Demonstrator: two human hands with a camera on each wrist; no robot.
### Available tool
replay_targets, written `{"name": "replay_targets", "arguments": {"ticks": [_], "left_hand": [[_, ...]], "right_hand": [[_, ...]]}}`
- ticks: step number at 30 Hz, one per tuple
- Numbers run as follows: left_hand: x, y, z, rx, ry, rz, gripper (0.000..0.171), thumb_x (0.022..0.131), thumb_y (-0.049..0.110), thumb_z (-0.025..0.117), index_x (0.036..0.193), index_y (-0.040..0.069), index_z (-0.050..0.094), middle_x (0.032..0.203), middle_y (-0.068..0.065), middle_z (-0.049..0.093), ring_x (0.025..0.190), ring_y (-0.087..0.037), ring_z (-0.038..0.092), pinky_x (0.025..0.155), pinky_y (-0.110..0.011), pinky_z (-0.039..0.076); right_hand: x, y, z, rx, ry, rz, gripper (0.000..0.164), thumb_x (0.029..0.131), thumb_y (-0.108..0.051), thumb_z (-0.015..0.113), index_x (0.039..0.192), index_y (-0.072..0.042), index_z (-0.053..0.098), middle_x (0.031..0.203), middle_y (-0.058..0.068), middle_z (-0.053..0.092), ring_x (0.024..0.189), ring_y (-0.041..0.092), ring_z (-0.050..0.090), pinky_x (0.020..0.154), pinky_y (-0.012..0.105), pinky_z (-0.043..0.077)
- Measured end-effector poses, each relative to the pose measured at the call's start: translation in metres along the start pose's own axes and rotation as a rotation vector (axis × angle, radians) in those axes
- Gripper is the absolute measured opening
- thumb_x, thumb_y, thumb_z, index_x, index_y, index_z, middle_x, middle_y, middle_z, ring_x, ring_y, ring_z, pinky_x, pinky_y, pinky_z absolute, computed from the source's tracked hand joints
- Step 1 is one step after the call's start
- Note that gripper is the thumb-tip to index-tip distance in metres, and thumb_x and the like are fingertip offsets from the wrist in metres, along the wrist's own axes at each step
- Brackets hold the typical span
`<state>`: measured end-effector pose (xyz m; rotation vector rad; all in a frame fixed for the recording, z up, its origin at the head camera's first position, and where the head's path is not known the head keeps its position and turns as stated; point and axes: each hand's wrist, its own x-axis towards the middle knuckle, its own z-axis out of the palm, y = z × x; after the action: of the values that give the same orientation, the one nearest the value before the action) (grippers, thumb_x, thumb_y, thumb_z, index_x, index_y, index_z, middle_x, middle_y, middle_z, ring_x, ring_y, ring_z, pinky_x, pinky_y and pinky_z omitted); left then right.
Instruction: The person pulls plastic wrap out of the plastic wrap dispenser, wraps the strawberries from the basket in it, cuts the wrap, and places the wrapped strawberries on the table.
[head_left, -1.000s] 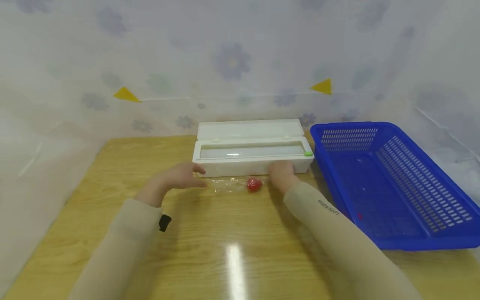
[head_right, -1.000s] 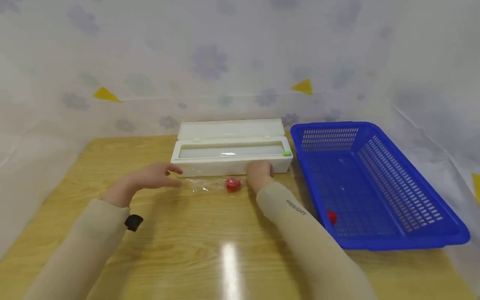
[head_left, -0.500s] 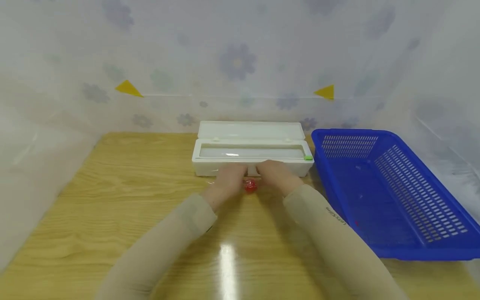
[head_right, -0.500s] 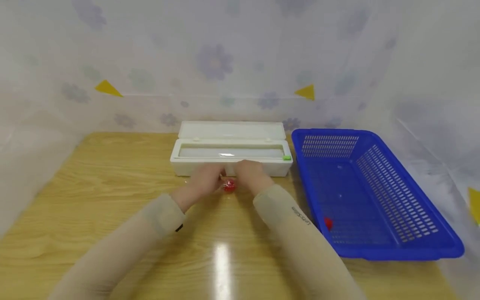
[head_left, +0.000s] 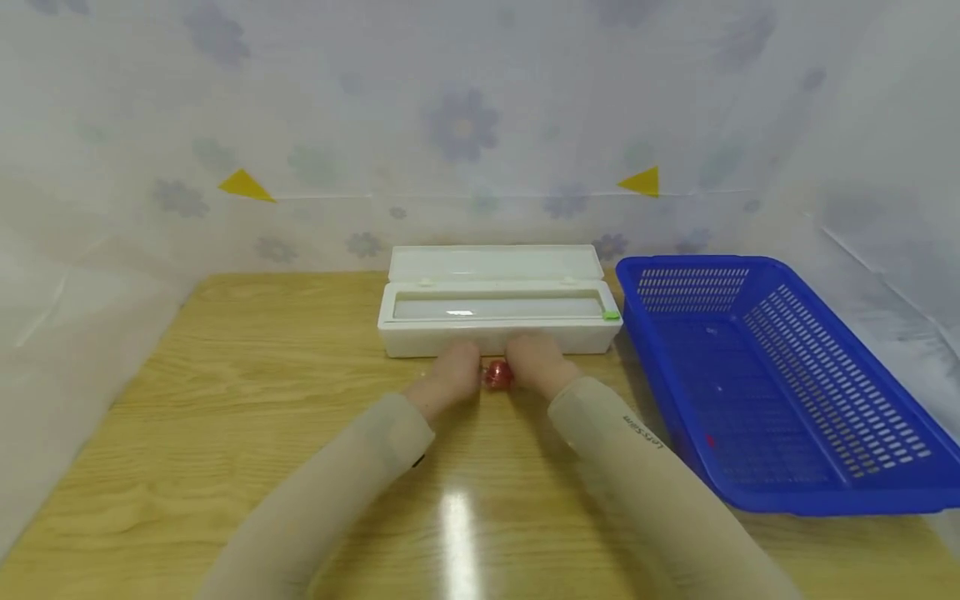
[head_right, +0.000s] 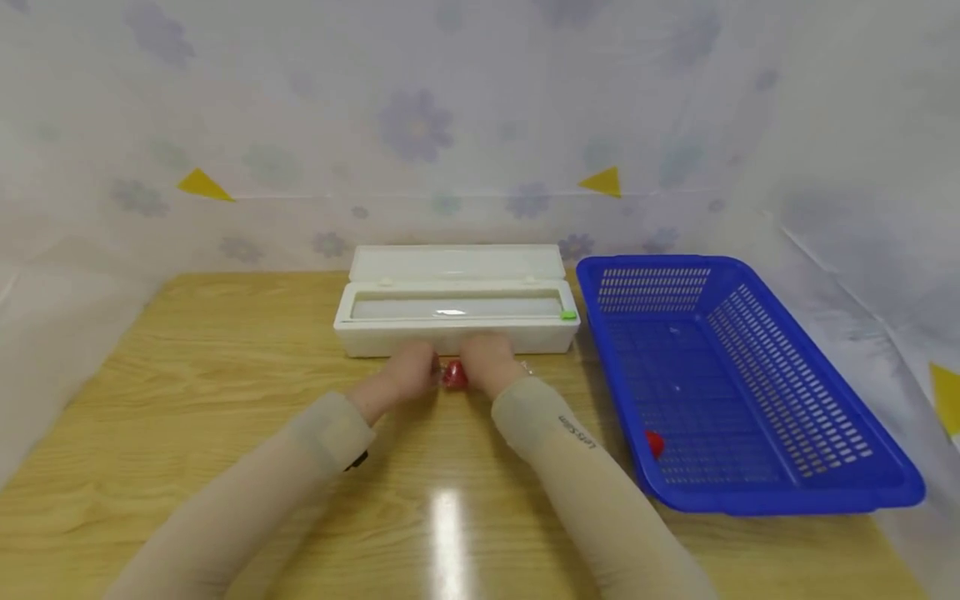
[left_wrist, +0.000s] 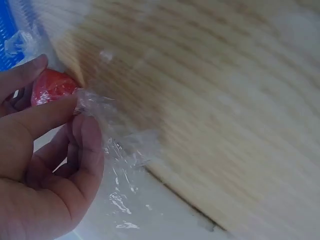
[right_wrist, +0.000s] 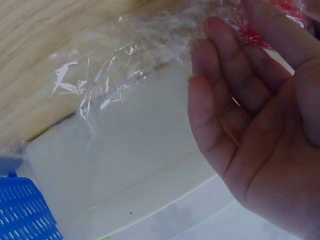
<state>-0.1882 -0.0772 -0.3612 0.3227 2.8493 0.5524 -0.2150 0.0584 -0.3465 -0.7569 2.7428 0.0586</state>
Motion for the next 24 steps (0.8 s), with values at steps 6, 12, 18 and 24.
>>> {"name": "replay_targets", "arguments": {"ticks": [6, 12, 18, 24], "left_hand": [[-0.001, -0.002, 0.004, -0.082, 0.036, -0.037, 0.027, 0.079, -0.003, 0.055, 0.056, 0.009, 0.047, 0.061, -0.003, 0.048, 0.059, -0.018, 0.046, 0.054, -0.026, 0.041], [-0.007, 0.000, 0.010, -0.130, 0.201, -0.003, 0.014, 0.082, 0.001, 0.058, 0.069, 0.006, 0.058, 0.069, -0.005, 0.058, 0.068, -0.020, 0.054, 0.063, -0.031, 0.046], [-0.010, 0.002, 0.014, -0.249, 0.299, -0.053, 0.015, 0.093, 0.014, 0.055, 0.084, 0.007, 0.065, 0.082, -0.007, 0.065, 0.081, -0.022, 0.060, 0.076, -0.036, 0.050], [-0.006, -0.001, 0.014, -0.559, 0.281, -0.140, 0.029, 0.097, 0.017, 0.048, 0.079, 0.001, 0.065, 0.066, -0.005, 0.055, 0.061, -0.015, 0.049, 0.058, -0.026, 0.045]], "right_hand": [[-0.002, -0.001, 0.001, 0.061, -0.037, 0.033, 0.022, 0.067, -0.017, 0.080, 0.073, -0.008, 0.061, 0.081, 0.008, 0.065, 0.079, 0.025, 0.058, 0.083, 0.041, 0.050], [-0.009, 0.001, 0.000, 0.254, -0.090, 0.078, 0.031, 0.061, -0.022, 0.086, 0.079, -0.009, 0.064, 0.079, 0.003, 0.063, 0.076, 0.021, 0.056, 0.077, 0.036, 0.048], [-0.017, 0.004, -0.010, 0.424, -0.081, 0.132, 0.029, 0.068, -0.021, 0.081, 0.088, -0.006, 0.067, 0.084, 0.005, 0.065, 0.075, 0.019, 0.056, 0.077, 0.033, 0.049], [-0.020, 0.000, -0.015, 0.470, 0.026, 0.113, 0.039, 0.073, -0.024, 0.078, 0.104, -0.004, 0.067, 0.100, 0.011, 0.068, 0.093, 0.025, 0.062, 0.090, 0.041, 0.048]]}}
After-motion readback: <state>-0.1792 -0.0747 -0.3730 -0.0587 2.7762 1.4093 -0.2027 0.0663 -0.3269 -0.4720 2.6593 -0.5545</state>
